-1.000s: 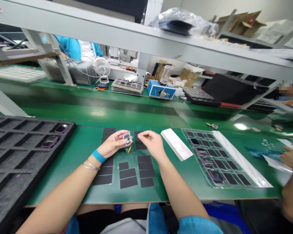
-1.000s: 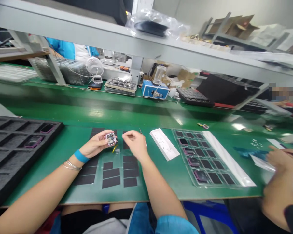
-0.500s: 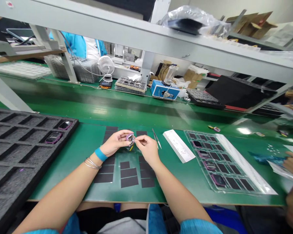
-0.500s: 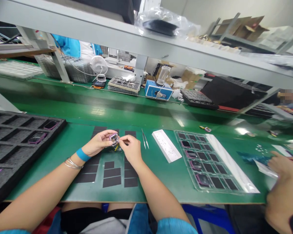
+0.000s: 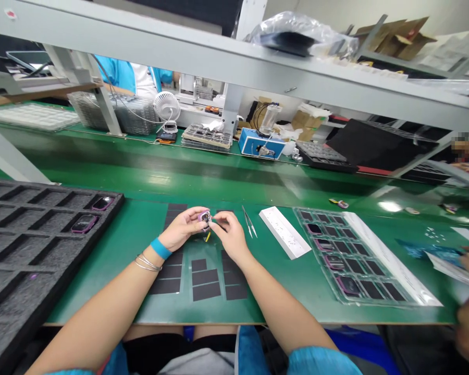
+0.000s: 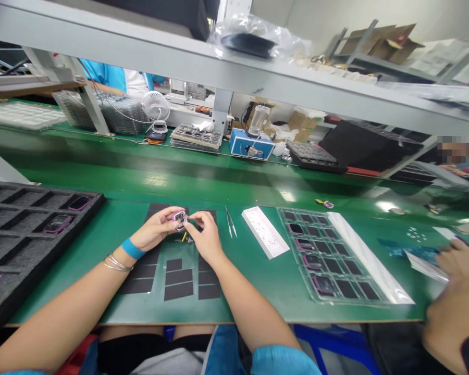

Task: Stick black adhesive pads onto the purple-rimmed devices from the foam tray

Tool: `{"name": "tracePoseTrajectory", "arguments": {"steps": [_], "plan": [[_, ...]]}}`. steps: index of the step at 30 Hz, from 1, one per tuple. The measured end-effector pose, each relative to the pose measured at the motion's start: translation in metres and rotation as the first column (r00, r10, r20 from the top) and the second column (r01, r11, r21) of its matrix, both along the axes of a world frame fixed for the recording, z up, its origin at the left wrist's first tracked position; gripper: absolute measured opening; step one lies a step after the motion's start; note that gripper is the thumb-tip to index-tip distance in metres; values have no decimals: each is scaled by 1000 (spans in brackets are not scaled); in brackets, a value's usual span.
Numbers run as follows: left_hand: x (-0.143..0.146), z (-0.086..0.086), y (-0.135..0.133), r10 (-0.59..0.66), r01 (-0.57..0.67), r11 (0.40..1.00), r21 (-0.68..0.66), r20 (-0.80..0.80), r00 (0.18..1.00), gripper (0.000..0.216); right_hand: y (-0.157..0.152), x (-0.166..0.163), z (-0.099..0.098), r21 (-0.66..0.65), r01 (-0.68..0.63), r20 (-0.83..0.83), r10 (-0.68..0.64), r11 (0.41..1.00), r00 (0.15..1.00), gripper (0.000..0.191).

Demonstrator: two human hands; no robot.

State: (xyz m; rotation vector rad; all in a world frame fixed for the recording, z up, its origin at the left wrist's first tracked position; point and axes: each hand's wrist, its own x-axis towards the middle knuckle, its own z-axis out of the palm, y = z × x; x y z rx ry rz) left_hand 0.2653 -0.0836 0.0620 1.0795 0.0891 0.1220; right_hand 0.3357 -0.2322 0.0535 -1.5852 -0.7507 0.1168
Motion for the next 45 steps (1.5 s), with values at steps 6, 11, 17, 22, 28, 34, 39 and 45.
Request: {"name": "tracePoseTrajectory", "arguments": {"steps": [6, 11, 17, 22, 28, 34, 39, 45], "plan": [[0, 1, 7, 46, -45, 992, -121, 4, 999, 42, 1, 6, -3, 161, -367, -693, 369, 916, 619, 47], [1, 0, 12, 4, -15, 987, -157, -68, 998, 40, -6, 16, 4, 173, -143, -608, 220, 974, 763, 42], [1, -2, 6, -176, 166, 984, -65, -185, 967, 41, -9, 16, 6, 88, -103, -174, 117, 991, 978, 26], [4, -6, -6, -151, 155, 988, -8, -270, 951, 32, -9, 10, 5, -110, -29, 158, 46, 993, 986, 24], [7, -8, -6, -7, 28, 998, 65, -303, 953, 24, 4, 12, 2, -173, 9, 190, 25, 985, 982, 28], [15, -12, 14, 243, -262, 964, -54, -234, 942, 17, 21, 40, 3, -487, 60, 171, 27, 871, 985, 14], [20, -17, 14, 253, -284, 949, -141, -202, 946, 19, 25, 35, -8, -605, 127, 296, 75, 786, 952, 15], [22, -20, 7, 238, -268, 949, -166, -179, 955, 18, 29, 30, -14, -640, 171, 349, 85, 749, 933, 15]]}}
